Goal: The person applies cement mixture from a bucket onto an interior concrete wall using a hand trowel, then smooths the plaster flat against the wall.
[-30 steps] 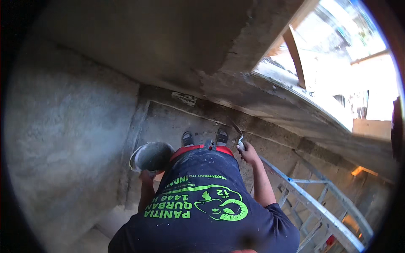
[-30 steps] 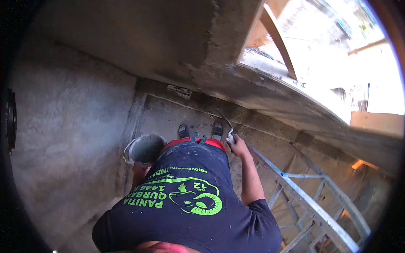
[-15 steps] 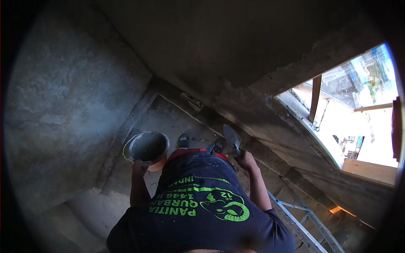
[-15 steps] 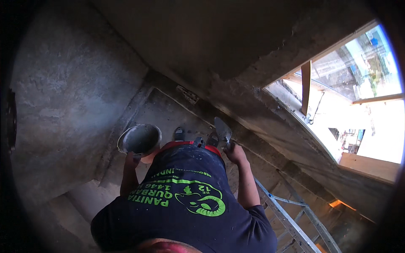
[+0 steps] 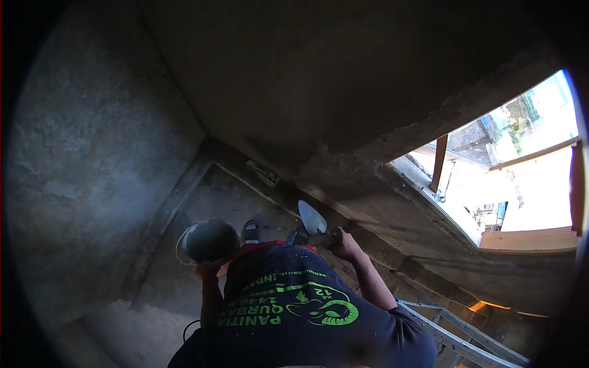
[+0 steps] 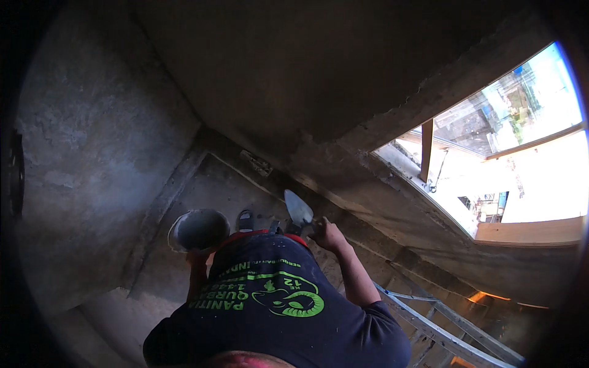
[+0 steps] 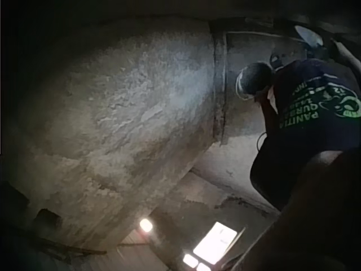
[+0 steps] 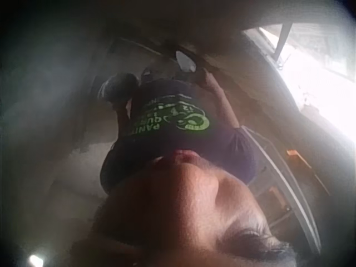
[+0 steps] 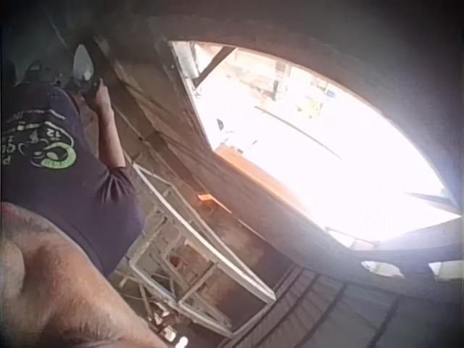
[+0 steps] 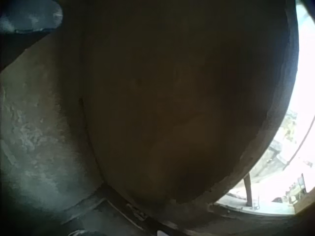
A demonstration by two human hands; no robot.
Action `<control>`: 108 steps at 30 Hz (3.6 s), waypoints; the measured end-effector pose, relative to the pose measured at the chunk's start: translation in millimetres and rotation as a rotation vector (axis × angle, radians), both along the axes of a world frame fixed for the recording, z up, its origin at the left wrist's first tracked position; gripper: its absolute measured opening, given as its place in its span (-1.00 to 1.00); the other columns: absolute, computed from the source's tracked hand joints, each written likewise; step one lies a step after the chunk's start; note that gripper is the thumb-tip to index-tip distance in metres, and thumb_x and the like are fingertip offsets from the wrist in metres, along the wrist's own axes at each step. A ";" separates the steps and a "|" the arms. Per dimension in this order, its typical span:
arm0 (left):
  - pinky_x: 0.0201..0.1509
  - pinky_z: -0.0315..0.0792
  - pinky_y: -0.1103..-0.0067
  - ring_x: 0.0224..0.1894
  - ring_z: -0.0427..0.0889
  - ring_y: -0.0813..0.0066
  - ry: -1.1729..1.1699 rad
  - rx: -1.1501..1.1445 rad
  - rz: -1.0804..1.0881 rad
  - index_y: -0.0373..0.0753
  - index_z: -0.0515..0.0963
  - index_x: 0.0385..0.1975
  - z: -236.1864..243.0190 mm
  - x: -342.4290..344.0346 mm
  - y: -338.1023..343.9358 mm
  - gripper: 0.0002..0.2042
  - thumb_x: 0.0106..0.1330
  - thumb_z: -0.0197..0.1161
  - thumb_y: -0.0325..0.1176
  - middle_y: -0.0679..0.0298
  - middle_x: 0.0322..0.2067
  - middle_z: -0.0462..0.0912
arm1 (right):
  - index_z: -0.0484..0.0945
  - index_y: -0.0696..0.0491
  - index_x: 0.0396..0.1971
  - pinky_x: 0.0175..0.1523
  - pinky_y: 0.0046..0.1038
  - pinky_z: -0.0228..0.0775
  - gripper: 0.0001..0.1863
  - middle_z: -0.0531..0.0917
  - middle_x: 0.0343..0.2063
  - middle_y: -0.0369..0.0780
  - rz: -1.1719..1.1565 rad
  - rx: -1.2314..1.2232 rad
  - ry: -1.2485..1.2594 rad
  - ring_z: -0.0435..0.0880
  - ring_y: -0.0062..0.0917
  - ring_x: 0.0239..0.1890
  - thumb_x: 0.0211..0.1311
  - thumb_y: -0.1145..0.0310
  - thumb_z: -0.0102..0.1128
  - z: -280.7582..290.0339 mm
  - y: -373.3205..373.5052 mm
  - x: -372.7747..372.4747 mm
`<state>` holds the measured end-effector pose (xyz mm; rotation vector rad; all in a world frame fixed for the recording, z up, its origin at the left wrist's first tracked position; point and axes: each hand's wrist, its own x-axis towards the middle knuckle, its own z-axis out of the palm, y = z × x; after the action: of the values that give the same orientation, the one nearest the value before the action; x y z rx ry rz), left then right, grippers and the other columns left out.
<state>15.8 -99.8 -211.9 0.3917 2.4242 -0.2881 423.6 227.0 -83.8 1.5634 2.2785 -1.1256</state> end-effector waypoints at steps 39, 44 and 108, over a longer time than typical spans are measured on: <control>0.16 0.59 0.29 0.13 0.70 0.10 -0.146 -0.101 -0.282 -0.16 0.68 0.08 -87.8 -145.0 -86.0 -0.02 -0.36 0.54 0.44 0.04 0.04 0.73 | 0.36 -0.13 0.39 -0.12 -0.21 0.59 -0.28 0.59 0.00 -0.10 0.169 1.158 -0.461 0.68 -0.25 -0.16 0.14 0.34 0.21 76.3 111.6 -117.8; 0.12 0.59 0.29 0.12 0.70 0.12 -0.139 -0.039 -0.325 -0.14 0.74 -0.04 -70.8 -143.9 -69.1 -0.06 -0.38 0.49 0.51 0.05 -0.02 0.75 | 0.38 -0.19 0.37 -0.12 -0.06 0.60 -0.31 0.60 -0.07 -0.09 0.136 0.847 -0.433 0.72 -0.15 -0.16 0.16 0.39 0.19 17.5 68.0 -90.6; -0.54 0.31 0.42 -0.68 0.33 0.56 -0.084 1.224 -0.369 -0.41 0.42 -0.62 417.0 7.9 88.0 -0.90 0.02 0.17 -0.53 0.11 -0.75 0.43 | 0.62 0.20 -0.09 -0.49 -0.60 0.46 -0.67 0.60 -0.55 -0.32 0.169 -1.136 0.845 0.59 -0.66 -0.58 0.29 0.29 0.42 155.7 -46.3 -121.2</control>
<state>23.7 -11.8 205.1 1.3208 2.1489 1.0933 302.4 180.7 71.9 0.4501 1.3605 -2.6471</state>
